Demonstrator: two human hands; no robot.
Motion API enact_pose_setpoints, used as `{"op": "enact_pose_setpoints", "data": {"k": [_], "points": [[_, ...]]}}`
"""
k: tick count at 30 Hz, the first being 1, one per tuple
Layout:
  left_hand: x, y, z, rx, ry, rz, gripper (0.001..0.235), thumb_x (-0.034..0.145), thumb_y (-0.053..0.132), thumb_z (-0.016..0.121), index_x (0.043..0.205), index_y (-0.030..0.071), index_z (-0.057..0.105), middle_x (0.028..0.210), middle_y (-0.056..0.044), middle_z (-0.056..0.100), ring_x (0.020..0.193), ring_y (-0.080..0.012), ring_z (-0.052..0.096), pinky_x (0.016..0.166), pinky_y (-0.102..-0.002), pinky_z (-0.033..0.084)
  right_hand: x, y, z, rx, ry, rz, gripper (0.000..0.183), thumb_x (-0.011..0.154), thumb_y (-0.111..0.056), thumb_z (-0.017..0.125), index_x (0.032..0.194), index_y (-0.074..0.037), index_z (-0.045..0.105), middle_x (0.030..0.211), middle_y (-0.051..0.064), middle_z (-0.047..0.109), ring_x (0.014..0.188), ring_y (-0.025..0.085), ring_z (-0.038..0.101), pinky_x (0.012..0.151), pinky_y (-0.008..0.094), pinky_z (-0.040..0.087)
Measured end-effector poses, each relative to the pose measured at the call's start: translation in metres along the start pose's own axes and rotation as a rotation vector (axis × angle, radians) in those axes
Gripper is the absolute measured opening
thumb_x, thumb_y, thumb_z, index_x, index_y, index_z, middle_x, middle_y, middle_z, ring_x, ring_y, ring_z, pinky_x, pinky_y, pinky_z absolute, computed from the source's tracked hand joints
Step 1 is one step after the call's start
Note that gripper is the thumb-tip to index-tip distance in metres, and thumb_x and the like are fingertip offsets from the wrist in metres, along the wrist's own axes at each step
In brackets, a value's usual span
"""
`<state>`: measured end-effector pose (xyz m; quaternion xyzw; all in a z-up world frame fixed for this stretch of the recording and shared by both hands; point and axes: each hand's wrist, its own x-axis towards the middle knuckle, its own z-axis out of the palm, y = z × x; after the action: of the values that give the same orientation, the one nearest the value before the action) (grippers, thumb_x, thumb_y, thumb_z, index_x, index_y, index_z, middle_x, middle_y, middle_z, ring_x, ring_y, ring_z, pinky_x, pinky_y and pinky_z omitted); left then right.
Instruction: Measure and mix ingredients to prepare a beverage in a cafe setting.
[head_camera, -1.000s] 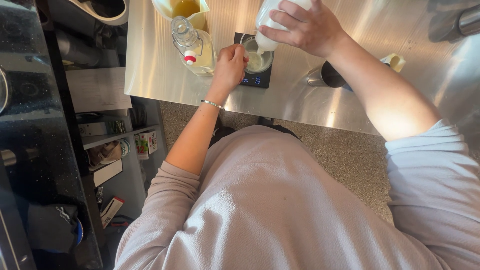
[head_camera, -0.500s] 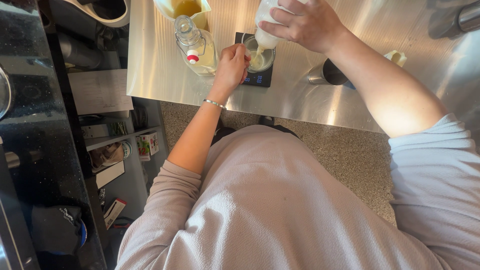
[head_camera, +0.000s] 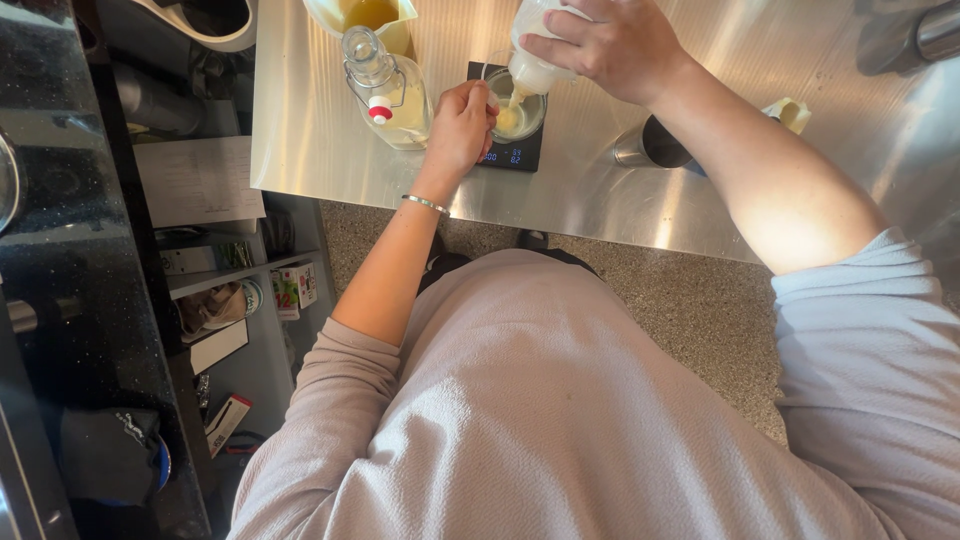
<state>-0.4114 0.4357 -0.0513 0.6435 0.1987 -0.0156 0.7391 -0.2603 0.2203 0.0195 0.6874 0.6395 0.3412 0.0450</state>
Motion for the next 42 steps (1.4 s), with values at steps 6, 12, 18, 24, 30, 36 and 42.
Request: {"op": "enact_pose_setpoints", "data": {"k": [6,12,18,24,30,36,42], "points": [[0.003,-0.004,0.004,0.060,0.044,0.038,0.039,0.107,0.028,0.044,0.081,0.001,0.057,0.061,-0.002,0.052,0.038,-0.0096,0.046,0.036,-0.028,0.039,-0.005,0.001,0.000,0.083,0.015,0.030,0.029,0.101,-0.017,0.070,0.128,-0.028,0.071,0.120,-0.009,0.063,0.121,0.011,0.057,0.099,0.026,0.049],[-0.003,0.010,0.006,0.161,0.093,0.121,0.038,0.107,0.027,0.047,0.083,0.000,0.060,0.065,-0.003,0.057,0.046,-0.0102,0.050,0.044,-0.029,0.042,-0.012,0.004,0.001,0.134,0.037,0.053,0.031,0.106,-0.012,0.066,0.134,-0.026,0.067,0.120,-0.006,0.059,0.122,0.011,0.057,0.103,0.026,0.048],[0.001,0.001,0.003,0.361,0.150,0.277,0.040,0.106,0.026,0.047,0.080,-0.002,0.060,0.065,-0.007,0.062,0.058,-0.0154,0.059,0.058,-0.034,0.049,-0.010,0.004,0.005,0.093,0.052,0.035,0.030,0.105,-0.016,0.066,0.132,-0.029,0.068,0.121,-0.006,0.061,0.121,0.012,0.055,0.101,0.027,0.048],[0.002,0.000,0.004,0.369,0.163,0.261,0.040,0.106,0.026,0.047,0.081,-0.002,0.061,0.068,-0.007,0.065,0.060,-0.0148,0.063,0.059,-0.033,0.052,-0.010,0.004,0.013,0.121,0.037,0.034,0.030,0.105,-0.015,0.068,0.131,-0.029,0.069,0.122,-0.009,0.063,0.123,0.011,0.054,0.103,0.027,0.047],[0.004,0.003,0.004,0.415,0.166,0.306,0.039,0.106,0.025,0.047,0.082,-0.002,0.060,0.069,-0.011,0.066,0.062,-0.0213,0.066,0.061,-0.037,0.052,-0.012,0.006,0.017,0.199,0.031,0.066,0.029,0.107,-0.013,0.067,0.133,-0.026,0.069,0.119,-0.008,0.060,0.124,0.011,0.055,0.104,0.027,0.047],[0.005,0.009,0.001,0.537,0.185,0.432,0.035,0.106,0.022,0.047,0.083,-0.001,0.060,0.073,-0.016,0.066,0.070,-0.0336,0.066,0.067,-0.044,0.050,-0.016,0.010,0.019,0.213,0.043,0.093,0.035,0.103,-0.008,0.073,0.133,-0.024,0.066,0.127,-0.005,0.061,0.124,0.015,0.057,0.104,0.030,0.049],[0.007,0.021,0.002,0.568,0.195,0.443,0.033,0.107,0.022,0.047,0.085,0.000,0.058,0.072,-0.016,0.065,0.068,-0.0361,0.064,0.066,-0.044,0.049,-0.015,0.010,0.016,0.364,0.013,0.205,0.052,0.086,-0.007,0.083,0.133,-0.020,0.064,0.133,-0.002,0.063,0.124,0.021,0.060,0.106,0.036,0.052]]}}
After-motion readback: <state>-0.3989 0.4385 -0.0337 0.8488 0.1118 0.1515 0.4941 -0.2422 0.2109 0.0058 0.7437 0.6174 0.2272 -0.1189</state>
